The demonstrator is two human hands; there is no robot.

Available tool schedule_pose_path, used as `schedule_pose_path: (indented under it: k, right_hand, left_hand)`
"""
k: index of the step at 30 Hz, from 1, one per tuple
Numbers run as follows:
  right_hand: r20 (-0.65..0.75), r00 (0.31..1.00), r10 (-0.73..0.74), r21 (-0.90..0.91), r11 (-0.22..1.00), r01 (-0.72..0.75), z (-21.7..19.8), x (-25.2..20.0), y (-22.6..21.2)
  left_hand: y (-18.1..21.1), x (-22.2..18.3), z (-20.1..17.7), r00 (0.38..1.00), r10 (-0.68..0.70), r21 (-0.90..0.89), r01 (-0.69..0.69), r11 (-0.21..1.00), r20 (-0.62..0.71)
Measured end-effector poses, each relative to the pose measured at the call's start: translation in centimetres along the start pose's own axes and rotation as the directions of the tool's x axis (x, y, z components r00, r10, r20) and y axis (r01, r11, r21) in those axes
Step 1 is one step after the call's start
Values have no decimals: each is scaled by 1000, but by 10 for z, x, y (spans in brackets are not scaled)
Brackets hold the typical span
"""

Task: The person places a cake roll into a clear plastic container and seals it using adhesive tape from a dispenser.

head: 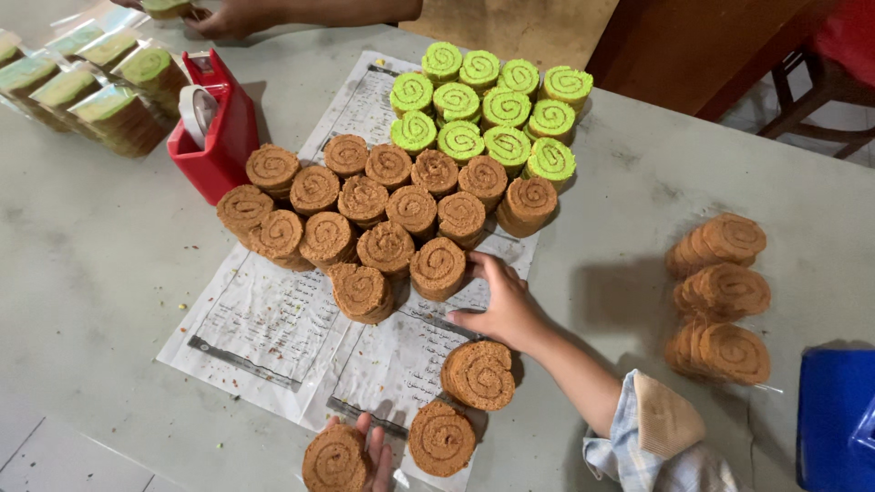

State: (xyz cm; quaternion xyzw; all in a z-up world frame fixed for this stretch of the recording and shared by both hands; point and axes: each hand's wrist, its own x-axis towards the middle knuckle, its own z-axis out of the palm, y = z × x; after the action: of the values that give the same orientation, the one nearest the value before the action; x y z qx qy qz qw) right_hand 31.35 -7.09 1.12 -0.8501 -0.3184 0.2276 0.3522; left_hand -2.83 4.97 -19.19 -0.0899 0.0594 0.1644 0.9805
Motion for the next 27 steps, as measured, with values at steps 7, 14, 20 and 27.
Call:
schedule_pose_path:
  k: [7,14,20,27]
  right_hand:
    - [50,999,-8,-133,991,14,9,15,18]
    - [52,999,6,-100,995,0,-5,-3,2]
    - [93,992,-90,-203,973,108,1,14,16]
    - [77,995,-67,-143,987,78,10,23,8]
  left_hand:
    - [-4,0,10,993,-50,-56,57,997,111]
    - [-22,-1,37,975,-14,-85,33,996,222]
    - [-43,-1,82,921,99,-28,-96,995,376]
    - [-33,-4,72,957,115,30,-128,991,268]
